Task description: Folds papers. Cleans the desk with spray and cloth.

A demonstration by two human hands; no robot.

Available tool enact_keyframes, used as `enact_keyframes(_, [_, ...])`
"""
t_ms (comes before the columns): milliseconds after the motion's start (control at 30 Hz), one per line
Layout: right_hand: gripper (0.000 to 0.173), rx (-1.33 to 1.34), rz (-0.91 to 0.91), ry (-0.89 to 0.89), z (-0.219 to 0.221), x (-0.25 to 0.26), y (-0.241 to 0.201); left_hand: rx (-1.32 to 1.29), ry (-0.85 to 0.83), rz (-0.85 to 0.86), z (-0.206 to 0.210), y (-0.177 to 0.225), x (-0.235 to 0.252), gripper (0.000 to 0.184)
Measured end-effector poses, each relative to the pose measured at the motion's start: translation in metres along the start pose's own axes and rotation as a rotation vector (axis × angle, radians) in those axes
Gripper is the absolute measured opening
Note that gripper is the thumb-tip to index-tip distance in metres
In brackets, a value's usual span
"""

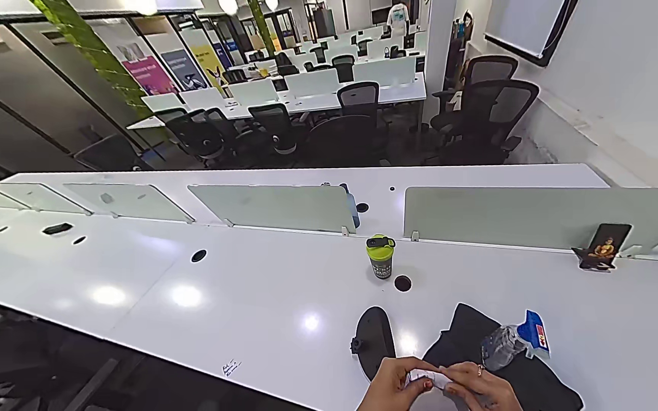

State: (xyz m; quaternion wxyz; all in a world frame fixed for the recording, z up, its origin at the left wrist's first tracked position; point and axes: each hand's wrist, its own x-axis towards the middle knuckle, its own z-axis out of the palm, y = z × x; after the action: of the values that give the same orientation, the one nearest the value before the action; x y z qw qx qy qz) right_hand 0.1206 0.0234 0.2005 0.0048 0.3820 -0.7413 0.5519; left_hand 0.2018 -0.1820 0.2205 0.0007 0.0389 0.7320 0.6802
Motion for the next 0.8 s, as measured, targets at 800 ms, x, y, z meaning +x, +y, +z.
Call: enact_keyframes(800, [0.035,0.127,0.231,-0.411,0.036,0.006,0.020,-0.179,0.024,-0.268,-0.025,-0.037,-0.028,0.018])
